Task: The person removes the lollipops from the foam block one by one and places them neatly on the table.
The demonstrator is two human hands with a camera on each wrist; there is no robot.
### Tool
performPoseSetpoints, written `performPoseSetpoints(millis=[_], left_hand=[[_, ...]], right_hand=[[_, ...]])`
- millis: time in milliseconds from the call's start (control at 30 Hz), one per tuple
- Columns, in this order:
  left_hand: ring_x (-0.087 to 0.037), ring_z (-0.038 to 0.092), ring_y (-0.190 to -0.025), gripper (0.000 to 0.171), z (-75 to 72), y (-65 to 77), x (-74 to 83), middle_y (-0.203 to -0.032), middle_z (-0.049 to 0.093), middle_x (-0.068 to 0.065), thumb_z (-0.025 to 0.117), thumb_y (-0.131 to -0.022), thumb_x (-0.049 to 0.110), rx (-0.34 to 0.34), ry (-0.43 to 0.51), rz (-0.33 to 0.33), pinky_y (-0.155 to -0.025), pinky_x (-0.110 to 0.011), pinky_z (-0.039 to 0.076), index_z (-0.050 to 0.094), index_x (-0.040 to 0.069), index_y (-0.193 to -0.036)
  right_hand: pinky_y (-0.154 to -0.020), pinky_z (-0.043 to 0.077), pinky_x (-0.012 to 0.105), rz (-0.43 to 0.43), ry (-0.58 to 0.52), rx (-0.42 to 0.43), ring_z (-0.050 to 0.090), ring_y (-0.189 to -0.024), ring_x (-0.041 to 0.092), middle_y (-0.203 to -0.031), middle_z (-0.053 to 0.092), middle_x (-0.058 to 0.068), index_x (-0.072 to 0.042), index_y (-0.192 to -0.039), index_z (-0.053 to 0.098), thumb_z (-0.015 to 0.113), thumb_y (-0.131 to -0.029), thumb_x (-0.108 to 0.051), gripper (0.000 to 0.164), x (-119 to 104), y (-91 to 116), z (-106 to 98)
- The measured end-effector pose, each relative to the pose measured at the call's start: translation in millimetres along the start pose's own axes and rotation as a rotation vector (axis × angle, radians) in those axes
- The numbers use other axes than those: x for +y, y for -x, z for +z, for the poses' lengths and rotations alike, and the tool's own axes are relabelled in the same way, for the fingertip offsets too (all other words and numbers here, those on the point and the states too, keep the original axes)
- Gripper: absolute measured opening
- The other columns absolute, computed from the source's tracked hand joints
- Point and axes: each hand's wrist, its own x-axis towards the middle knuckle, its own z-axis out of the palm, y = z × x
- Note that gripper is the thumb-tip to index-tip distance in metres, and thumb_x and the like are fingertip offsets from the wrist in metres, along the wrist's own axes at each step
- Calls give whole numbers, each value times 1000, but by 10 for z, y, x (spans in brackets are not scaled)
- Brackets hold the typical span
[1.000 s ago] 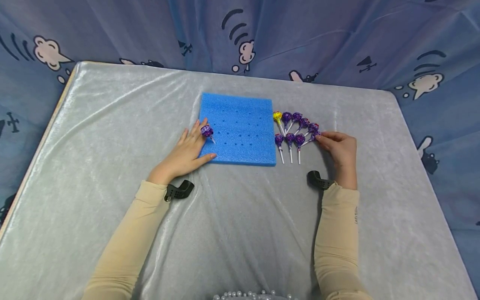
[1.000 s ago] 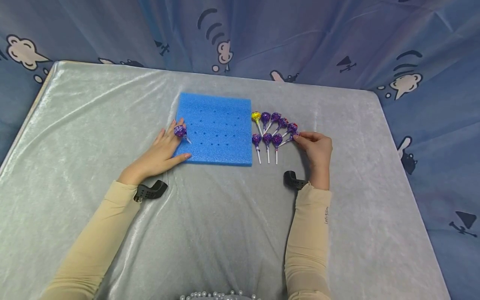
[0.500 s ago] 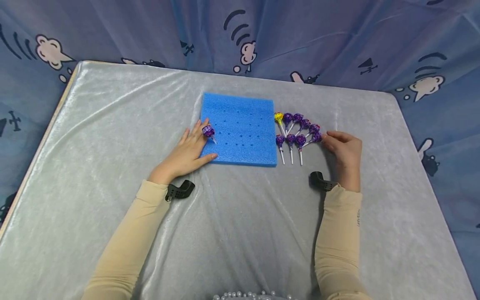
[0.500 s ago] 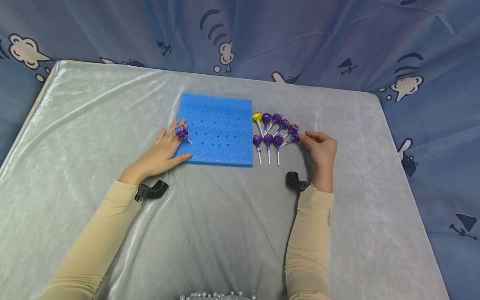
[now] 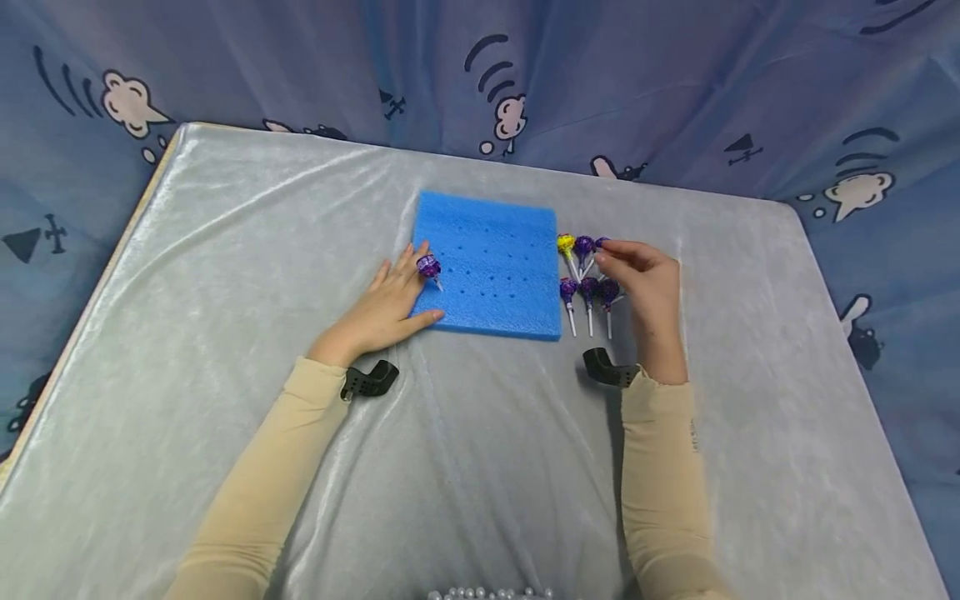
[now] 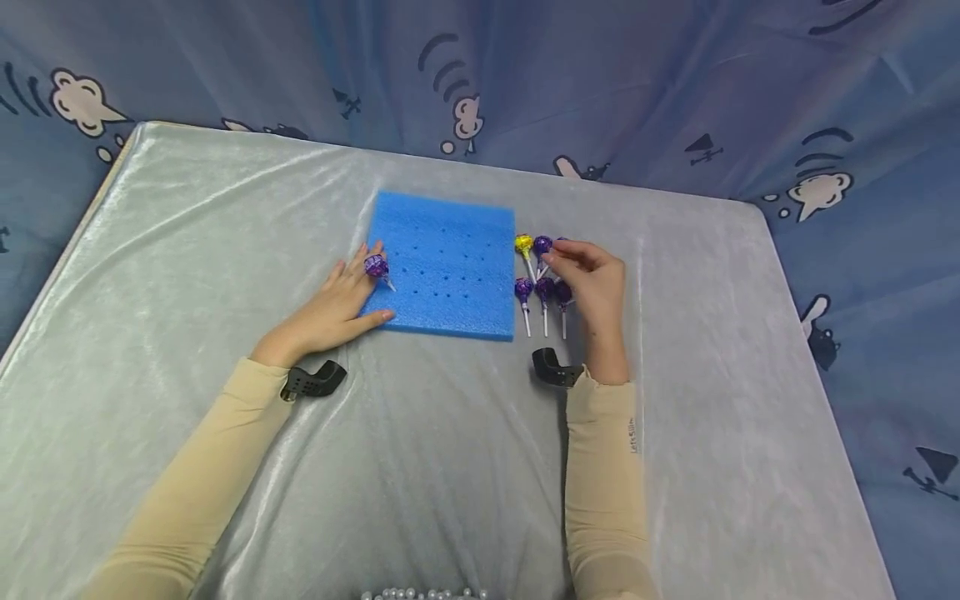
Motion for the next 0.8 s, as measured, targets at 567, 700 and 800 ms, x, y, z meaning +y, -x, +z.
performPoseSetpoints(millis=[567, 700, 800], left_hand=[[-27, -12, -142, 80, 4, 2, 18, -157, -10, -12, 46, -97, 43, 2, 8, -6, -113, -47, -7, 5, -1, -150], [-26, -13, -142, 79, 6, 0, 16, -157, -10, -11, 46, -97, 44, -2, 12, -10, -113, -46, -8, 6, 0, -150], [-24, -14, -142, 79, 6, -4, 13, -157, -10, -10, 45, -97, 44, 0, 16, -12, -113, -46, -8, 6, 1, -150]], right_hand=[[-69, 51, 21, -86, 245, -434, 64, -77, 10, -98, 68, 21, 8, -106, 67, 73, -81, -4, 28, 22, 241, 1075], [-70, 52, 23, -97, 243, -479, 66, -81, 17, -99, 68, 21, 8, -107, 67, 72, -82, -3, 28, 6, 272, 1232], [-73, 53, 26, -96, 238, -507, 66, -84, 22, -100, 68, 20, 8, -107, 66, 71, -82, -2, 27, -7, 291, 1325]])
